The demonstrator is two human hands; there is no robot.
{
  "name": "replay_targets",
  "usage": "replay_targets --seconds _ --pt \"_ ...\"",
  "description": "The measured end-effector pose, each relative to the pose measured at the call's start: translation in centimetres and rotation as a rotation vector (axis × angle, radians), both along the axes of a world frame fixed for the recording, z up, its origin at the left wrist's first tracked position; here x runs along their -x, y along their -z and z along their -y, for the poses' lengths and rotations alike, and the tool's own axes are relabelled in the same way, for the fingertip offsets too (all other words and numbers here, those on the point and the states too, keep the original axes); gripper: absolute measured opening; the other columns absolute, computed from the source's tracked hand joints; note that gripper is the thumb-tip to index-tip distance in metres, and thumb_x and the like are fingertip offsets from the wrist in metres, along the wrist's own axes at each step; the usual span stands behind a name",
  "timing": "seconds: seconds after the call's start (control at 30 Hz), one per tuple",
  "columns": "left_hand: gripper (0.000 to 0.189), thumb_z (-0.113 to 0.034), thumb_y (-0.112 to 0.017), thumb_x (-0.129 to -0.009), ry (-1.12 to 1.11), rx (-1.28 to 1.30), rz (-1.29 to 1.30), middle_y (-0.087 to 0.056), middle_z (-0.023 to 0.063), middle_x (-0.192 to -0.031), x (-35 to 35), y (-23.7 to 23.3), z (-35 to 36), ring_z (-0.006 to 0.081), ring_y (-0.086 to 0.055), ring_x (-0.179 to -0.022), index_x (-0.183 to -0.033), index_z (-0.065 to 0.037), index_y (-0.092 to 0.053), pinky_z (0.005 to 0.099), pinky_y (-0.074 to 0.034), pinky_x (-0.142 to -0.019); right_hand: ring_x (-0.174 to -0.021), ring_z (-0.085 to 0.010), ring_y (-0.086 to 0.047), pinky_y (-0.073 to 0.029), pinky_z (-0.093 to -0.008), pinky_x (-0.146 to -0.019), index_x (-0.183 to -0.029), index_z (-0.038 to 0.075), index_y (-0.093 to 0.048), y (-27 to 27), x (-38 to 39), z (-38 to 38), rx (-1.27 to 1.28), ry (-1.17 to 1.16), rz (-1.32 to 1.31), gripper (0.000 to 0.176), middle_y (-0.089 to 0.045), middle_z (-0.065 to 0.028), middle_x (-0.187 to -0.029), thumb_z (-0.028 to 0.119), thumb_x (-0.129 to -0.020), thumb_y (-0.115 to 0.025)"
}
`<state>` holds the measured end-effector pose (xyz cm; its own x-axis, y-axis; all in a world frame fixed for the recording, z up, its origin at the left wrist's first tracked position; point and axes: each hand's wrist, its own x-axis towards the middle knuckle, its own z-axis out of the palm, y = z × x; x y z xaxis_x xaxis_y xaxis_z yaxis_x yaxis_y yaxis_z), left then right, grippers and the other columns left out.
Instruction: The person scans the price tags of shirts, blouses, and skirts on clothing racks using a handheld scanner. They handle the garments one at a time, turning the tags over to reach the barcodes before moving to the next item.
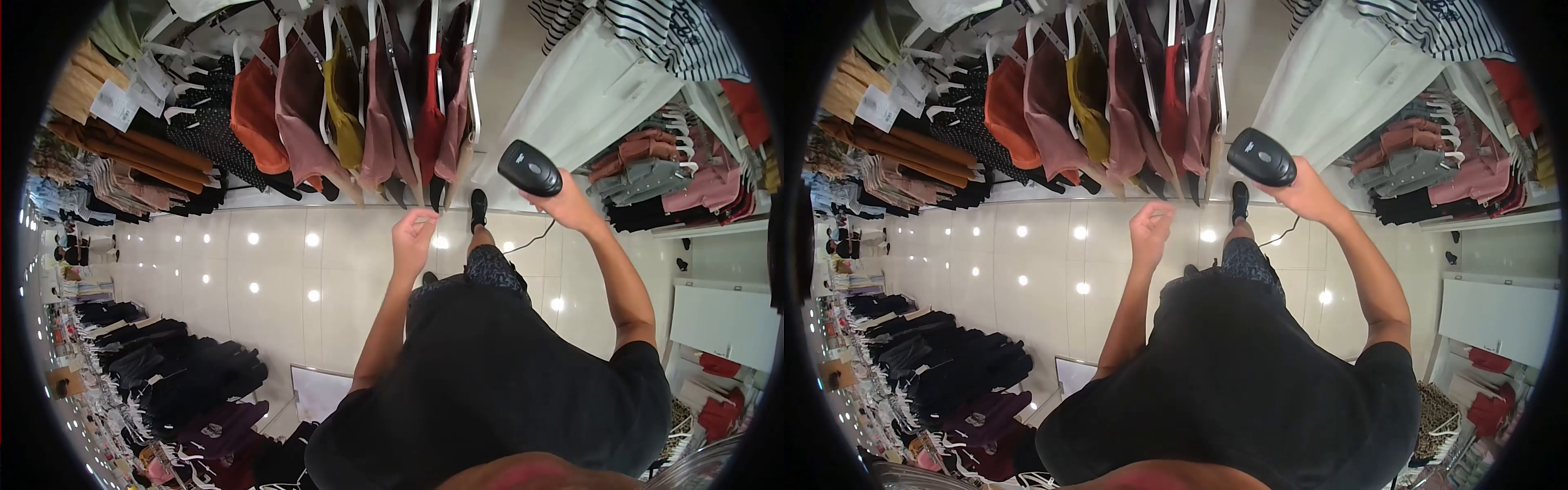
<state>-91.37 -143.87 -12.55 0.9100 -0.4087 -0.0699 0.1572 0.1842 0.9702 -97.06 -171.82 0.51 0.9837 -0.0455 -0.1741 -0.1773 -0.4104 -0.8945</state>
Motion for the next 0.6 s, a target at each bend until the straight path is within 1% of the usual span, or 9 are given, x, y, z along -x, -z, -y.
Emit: replay_targets --seconds 0.03,0.2,0.27,0.33,0.37,0.43,0.47,0.53,0.6 --pt "0.012 -0.003 -0.056 -0.093 0.022 -0.005 -0.026 -0.052 -0.0053 -0.069 -0.6 -0.6 0.4 -0.0012 -0.037 -0.059 -0.104 -0.002 -0.061 0.0187 -0.024 -0.052 -0.068 -0.0061 -0.051 -0.045 -0.0262 -0.063 -0.104 0.000 -0.064 0.2 -0.3 0.0 -0.016 -0.020 0.044 0.022 -0.060 0.0007 -0.075 0.011 -0.086 -0.071" --pt "0.022 -0.005 -0.059 -0.093 -0.077 0.044 0.127 -0.051 -0.0051 -0.069 -4.9 -2.0 3.0 -0.0011 -0.037 -0.059 -0.115 -0.001 -0.055 0.0181 -0.025 -0.052 -0.075 -0.0099 -0.055 -0.049 -0.0282 -0.072 -0.105 -0.001 -0.064 2.0 -2.8 0.8 -0.057 -0.089 0.017 0.026 -0.066 -0.0039 -0.083 0.007 -0.082 -0.073" --pt "0.025 -0.004 -0.060 -0.093 -0.132 0.064 0.204 -0.052 -0.0040 -0.071 -7.5 -2.6 4.6 -0.0004 -0.039 -0.061 -0.117 0.000 -0.054 0.0180 -0.027 -0.053 -0.057 -0.0087 -0.053 -0.045 -0.0267 -0.054 -0.092 -0.001 -0.063 3.7 -3.8 1.2 -0.168 -0.089 0.153 0.020 -0.060 -0.0018 -0.067 0.011 -0.081 -0.075" --pt "0.033 -0.005 -0.063 -0.091 -0.222 0.074 0.349 -0.058 0.0033 -0.090 -10.1 -3.9 6.3 0.0064 -0.052 -0.077 -0.121 0.001 -0.051 0.0213 -0.043 -0.068 -0.066 -0.0133 -0.059 -0.048 -0.0291 -0.064 -0.095 0.000 -0.064 5.5 -4.8 2.2 -0.180 -0.168 0.155 0.021 -0.064 -0.0048 -0.074 0.008 -0.079 -0.076" --pt "0.033 -0.005 -0.063 -0.091 -0.219 0.059 0.353 -0.058 0.0033 -0.090 -11.7 -4.3 7.2 0.0064 -0.052 -0.077 -0.121 0.001 -0.051 0.0213 -0.043 -0.068 -0.071 -0.0152 -0.061 -0.049 -0.0299 -0.069 -0.096 0.000 -0.065 6.2 -5.3 2.6 -0.218 -0.210 0.179 0.023 -0.066 -0.0066 -0.078 0.008 -0.078 -0.077" --pt "0.046 -0.007 -0.067 -0.088 -0.265 -0.051 0.450 -0.055 0.0104 -0.117 -14.7 -4.9 8.7 0.0181 -0.055 -0.107 -0.129 0.002 -0.048 0.0313 -0.045 -0.093 -0.082 -0.0206 -0.064 -0.050 -0.0321 -0.078 -0.098 0.001 -0.065 6.2 -6.0 3.1 -0.268 -0.241 0.091 0.026 -0.069 -0.0108 -0.090 0.008 -0.077 -0.078" --pt "0.046 -0.007 -0.067 -0.088 -0.255 -0.071 0.451 -0.055 0.0104 -0.117 -15.9 -5.7 9.3 0.0181 -0.055 -0.107 -0.129 0.002 -0.048 0.0313 -0.045 -0.093 -0.082 -0.0206 -0.064 -0.050 -0.0321 -0.078 -0.098 0.001 -0.065 5.7 -6.2 3.3 -0.290 -0.236 0.093 0.026 -0.069 -0.0108 -0.090 0.008 -0.077 -0.078" --pt "0.057 -0.008 -0.070 -0.084 -0.189 -0.240 0.527 -0.049 0.0136 -0.130 -18.0 -7.8 10.5 0.0247 -0.047 -0.126 -0.134 0.002 -0.044 0.0381 -0.040 -0.105 -0.081 -0.0216 -0.065 -0.050 -0.0327 -0.078 -0.099 0.000 -0.064 5.3 -7.0 4.1 -0.315 -0.293 0.148 0.025 -0.069 -0.0097 -0.088 0.007 -0.078 -0.077" --pt "0.060 -0.003 -0.068 -0.083 -0.138 -0.277 0.514 -0.047 0.0134 -0.134 -19.6 -8.6 11.5 0.0252 -0.046 -0.128 -0.137 0.002 -0.042 0.0379 -0.037 -0.107 -0.083 -0.0233 -0.065 -0.050 -0.0334 -0.080 -0.103 0.000 -0.063 7.0 -8.5 5.2 -0.296 -0.380 0.183 0.029 -0.069 -0.0096 -0.091 0.007 -0.078 -0.077"
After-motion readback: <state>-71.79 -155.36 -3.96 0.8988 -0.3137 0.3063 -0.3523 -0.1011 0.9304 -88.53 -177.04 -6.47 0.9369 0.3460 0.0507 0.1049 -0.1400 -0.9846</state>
